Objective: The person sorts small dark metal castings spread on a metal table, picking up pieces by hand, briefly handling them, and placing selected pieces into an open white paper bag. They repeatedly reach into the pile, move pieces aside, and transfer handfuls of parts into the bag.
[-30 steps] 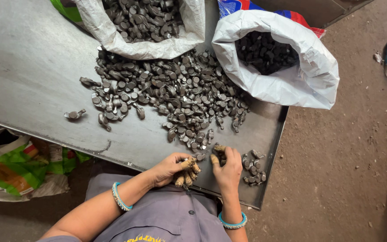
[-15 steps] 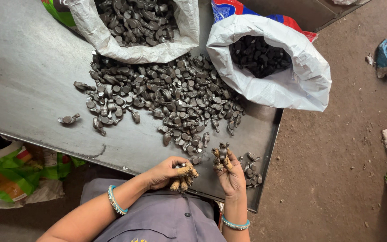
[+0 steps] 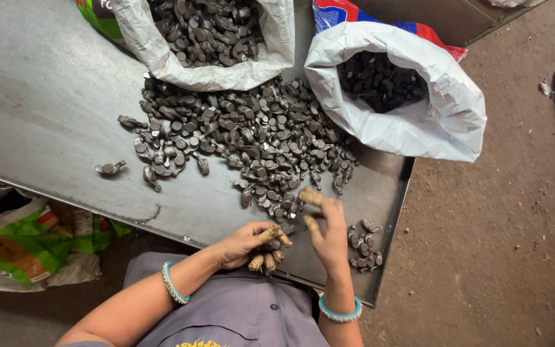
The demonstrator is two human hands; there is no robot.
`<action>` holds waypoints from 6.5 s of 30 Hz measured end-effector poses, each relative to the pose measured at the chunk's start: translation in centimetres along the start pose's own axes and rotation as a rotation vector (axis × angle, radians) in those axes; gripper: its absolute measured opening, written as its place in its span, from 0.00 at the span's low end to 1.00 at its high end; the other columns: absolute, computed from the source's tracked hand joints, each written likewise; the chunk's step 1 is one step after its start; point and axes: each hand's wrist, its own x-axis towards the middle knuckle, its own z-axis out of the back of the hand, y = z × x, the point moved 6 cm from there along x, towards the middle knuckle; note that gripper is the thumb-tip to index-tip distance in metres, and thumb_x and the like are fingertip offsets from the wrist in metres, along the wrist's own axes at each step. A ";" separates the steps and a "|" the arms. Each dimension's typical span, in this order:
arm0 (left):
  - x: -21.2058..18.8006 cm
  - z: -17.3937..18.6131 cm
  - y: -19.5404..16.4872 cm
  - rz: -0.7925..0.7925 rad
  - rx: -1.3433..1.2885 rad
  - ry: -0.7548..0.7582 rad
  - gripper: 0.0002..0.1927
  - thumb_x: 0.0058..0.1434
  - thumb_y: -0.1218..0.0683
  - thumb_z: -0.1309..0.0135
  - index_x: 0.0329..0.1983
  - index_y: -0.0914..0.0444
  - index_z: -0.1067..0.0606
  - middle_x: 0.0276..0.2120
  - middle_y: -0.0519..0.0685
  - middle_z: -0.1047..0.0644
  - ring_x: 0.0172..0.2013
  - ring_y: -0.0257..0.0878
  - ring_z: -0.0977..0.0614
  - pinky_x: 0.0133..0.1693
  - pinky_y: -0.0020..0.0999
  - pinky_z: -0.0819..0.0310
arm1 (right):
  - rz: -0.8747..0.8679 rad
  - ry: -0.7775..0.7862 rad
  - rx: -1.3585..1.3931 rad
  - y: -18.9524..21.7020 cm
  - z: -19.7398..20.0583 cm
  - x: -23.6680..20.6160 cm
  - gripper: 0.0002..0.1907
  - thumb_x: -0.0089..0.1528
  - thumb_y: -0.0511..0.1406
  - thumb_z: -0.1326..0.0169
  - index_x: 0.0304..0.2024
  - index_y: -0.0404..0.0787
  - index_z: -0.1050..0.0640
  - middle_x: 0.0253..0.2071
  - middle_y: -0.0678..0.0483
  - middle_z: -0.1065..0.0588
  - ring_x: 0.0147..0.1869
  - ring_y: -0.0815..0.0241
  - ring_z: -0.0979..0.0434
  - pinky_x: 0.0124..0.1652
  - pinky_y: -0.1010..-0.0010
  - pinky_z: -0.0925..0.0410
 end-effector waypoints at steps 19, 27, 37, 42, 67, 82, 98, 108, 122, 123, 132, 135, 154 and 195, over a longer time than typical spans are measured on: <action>-0.4 0.0 -0.3 -0.014 0.041 0.046 0.16 0.71 0.50 0.46 0.49 0.69 0.23 0.38 0.55 0.18 0.27 0.33 0.17 0.20 0.19 0.29 | -0.212 -0.217 0.177 -4.3 0.0 -2.3 0.23 0.54 0.31 0.30 0.48 0.37 0.25 0.40 0.52 0.21 0.40 0.61 0.21 0.40 0.70 0.27; -0.3 0.5 0.0 -0.012 0.040 0.051 0.16 0.71 0.51 0.46 0.50 0.69 0.24 0.39 0.57 0.18 0.27 0.33 0.17 0.19 0.19 0.29 | -0.483 -0.154 1.383 -8.0 -1.1 -4.2 0.20 0.61 0.38 0.37 0.52 0.36 0.24 0.37 0.50 0.20 0.33 0.62 0.21 0.26 0.77 0.31; -0.5 -0.6 -1.0 -0.030 0.020 0.036 0.27 0.68 0.43 0.48 0.65 0.61 0.31 0.41 0.57 0.18 0.25 0.35 0.17 0.19 0.20 0.28 | -0.583 -0.044 1.202 -6.3 -1.8 -4.9 0.18 0.67 0.39 0.43 0.53 0.32 0.23 0.37 0.49 0.21 0.33 0.61 0.22 0.29 0.74 0.30; -0.5 -0.5 -0.8 -0.022 -0.084 0.030 0.28 0.68 0.39 0.50 0.60 0.64 0.30 0.43 0.60 0.18 0.26 0.38 0.15 0.19 0.20 0.27 | -0.334 -0.049 0.372 -1.8 -1.2 -2.0 0.14 0.62 0.32 0.37 0.50 0.34 0.20 0.41 0.51 0.20 0.34 0.65 0.25 0.32 0.73 0.33; -0.4 0.2 -0.4 -0.059 -0.042 0.077 0.28 0.69 0.43 0.48 0.63 0.66 0.30 0.48 0.60 0.19 0.36 0.41 0.14 0.28 0.25 0.20 | -0.598 -0.109 1.098 -8.1 -0.6 -4.1 0.14 0.63 0.26 0.43 0.52 0.31 0.24 0.45 0.45 0.20 0.41 0.60 0.20 0.36 0.69 0.27; -0.4 0.4 -0.7 -0.088 -0.160 -0.006 0.27 0.66 0.44 0.44 0.58 0.69 0.28 0.49 0.58 0.20 0.41 0.42 0.13 0.37 0.31 0.15 | -0.106 -0.134 -0.281 2.3 -3.6 2.2 0.24 0.52 0.34 0.29 0.49 0.37 0.22 0.44 0.47 0.21 0.45 0.54 0.22 0.44 0.67 0.29; -0.3 0.2 -0.5 -0.091 -0.084 0.119 0.29 0.66 0.41 0.41 0.57 0.69 0.27 0.47 0.61 0.18 0.33 0.40 0.14 0.26 0.21 0.24 | -0.586 -0.149 1.321 -9.1 -0.8 -2.8 0.28 0.57 0.21 0.45 0.60 0.35 0.29 0.57 0.40 0.25 0.57 0.46 0.22 0.55 0.52 0.27; -0.3 0.3 -0.3 -0.081 -0.089 0.106 0.29 0.66 0.41 0.43 0.57 0.69 0.28 0.47 0.60 0.19 0.33 0.40 0.14 0.26 0.22 0.23 | -0.542 -0.096 1.340 -8.1 -0.8 -2.8 0.29 0.56 0.20 0.43 0.60 0.34 0.28 0.57 0.41 0.24 0.59 0.46 0.22 0.59 0.52 0.29; -0.3 0.5 -0.4 -0.072 -0.078 0.110 0.29 0.66 0.41 0.43 0.57 0.69 0.27 0.46 0.61 0.19 0.32 0.40 0.14 0.25 0.21 0.24 | -0.575 -0.188 1.421 -9.1 -0.3 -3.3 0.18 0.61 0.25 0.41 0.54 0.32 0.24 0.49 0.45 0.20 0.48 0.56 0.18 0.45 0.70 0.24; -0.3 0.5 -0.3 -0.074 -0.072 0.105 0.29 0.66 0.41 0.43 0.57 0.69 0.27 0.46 0.61 0.19 0.32 0.40 0.14 0.25 0.21 0.24 | -0.558 -0.183 1.457 -9.0 -0.3 -3.3 0.18 0.62 0.26 0.40 0.55 0.32 0.24 0.48 0.47 0.20 0.47 0.58 0.18 0.45 0.70 0.23; -0.3 0.3 -0.6 -0.072 -0.052 0.094 0.30 0.68 0.41 0.45 0.61 0.68 0.28 0.49 0.61 0.19 0.34 0.40 0.15 0.26 0.21 0.23 | -0.601 -0.128 1.277 -9.0 -1.3 -3.6 0.11 0.64 0.35 0.38 0.47 0.39 0.21 0.34 0.56 0.21 0.33 0.66 0.22 0.26 0.77 0.32; -0.5 0.0 -0.9 -0.062 -0.046 0.067 0.30 0.67 0.41 0.46 0.63 0.67 0.29 0.50 0.59 0.19 0.34 0.40 0.14 0.27 0.23 0.22 | -0.623 -0.102 1.171 -7.9 -1.9 -3.8 0.12 0.65 0.38 0.39 0.45 0.35 0.20 0.31 0.55 0.21 0.29 0.67 0.24 0.25 0.78 0.33; -1.0 1.6 -1.0 -0.157 -0.295 -0.029 0.28 0.67 0.41 0.43 0.59 0.66 0.27 0.44 0.57 0.19 0.31 0.36 0.18 0.29 0.27 0.21 | -0.149 -0.027 0.118 -1.9 -2.1 -4.0 0.18 0.52 0.28 0.31 0.43 0.36 0.22 0.39 0.53 0.21 0.42 0.59 0.22 0.43 0.69 0.28; 18.8 -9.3 -16.8 -0.336 -0.277 -0.256 0.26 0.64 0.34 0.50 0.58 0.53 0.33 0.55 0.38 0.26 0.56 0.43 0.23 0.55 0.38 0.20 | -0.345 -0.484 0.646 -0.8 3.7 -5.1 0.16 0.63 0.27 0.44 0.54 0.35 0.24 0.44 0.54 0.20 0.38 0.69 0.23 0.30 0.78 0.32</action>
